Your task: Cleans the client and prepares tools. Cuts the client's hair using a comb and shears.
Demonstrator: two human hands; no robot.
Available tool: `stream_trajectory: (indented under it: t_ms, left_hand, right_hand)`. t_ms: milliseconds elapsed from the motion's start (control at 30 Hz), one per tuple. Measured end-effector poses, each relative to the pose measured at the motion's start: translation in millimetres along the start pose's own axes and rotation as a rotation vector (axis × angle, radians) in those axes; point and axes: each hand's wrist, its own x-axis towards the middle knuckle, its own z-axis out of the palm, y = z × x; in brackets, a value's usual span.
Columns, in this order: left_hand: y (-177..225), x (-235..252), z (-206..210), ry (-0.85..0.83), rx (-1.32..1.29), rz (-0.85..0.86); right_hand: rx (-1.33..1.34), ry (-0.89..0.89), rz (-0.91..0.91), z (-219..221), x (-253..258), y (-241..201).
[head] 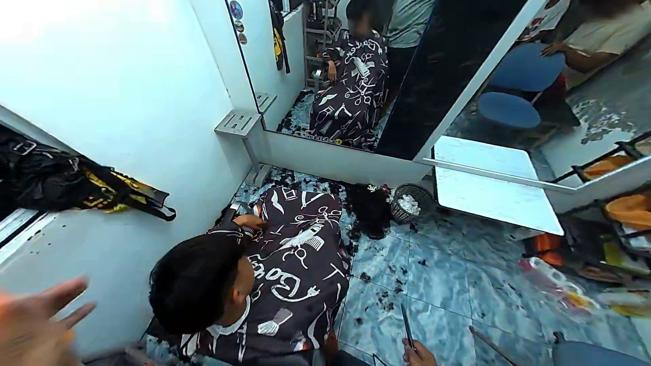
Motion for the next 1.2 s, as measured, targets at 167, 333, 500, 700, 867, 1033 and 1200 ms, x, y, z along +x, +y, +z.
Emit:
stream_trajectory:
  t_ms: [167,333,500,700,867,1033,1200]
  left_hand:
    - [8.4,-76.8,-47.1,0.310,-0.392,-0.080]
    - [33.8,-145.4,51.2,0.328,-0.147,-0.196]
    - [17.2,-170.2,82.5,0.234,0.003,-0.276]
    - [28.7,-144.0,109.8,0.234,0.170,-0.271]
    - [22.6,-156.4,149.0,-0.214,0.843,-0.156]
    - [7.7,-173.4,140.5,-0.208,0.978,0.143]
    - [2.7,-165.1,96.2,-0.134,1.005,0.216]
  right_hand:
    - [0.387,-0.138,-0.125,10.3,28.6,-76.4]
    - [0.450,-0.331,-0.445,50.8,29.3,-210.7]
    - [0.305,-0.498,-0.733,96.5,21.1,-288.2]
    - [0.102,-0.604,-0.979,148.4,-2.5,-328.8]
    - [0.046,-0.658,-1.007,175.3,-5.8,-339.2]
    - [-0.140,-0.637,-1.135,194.0,5.4,-355.2]
    - [-0.477,-0.582,-1.485,209.4,0.0,-390.5]
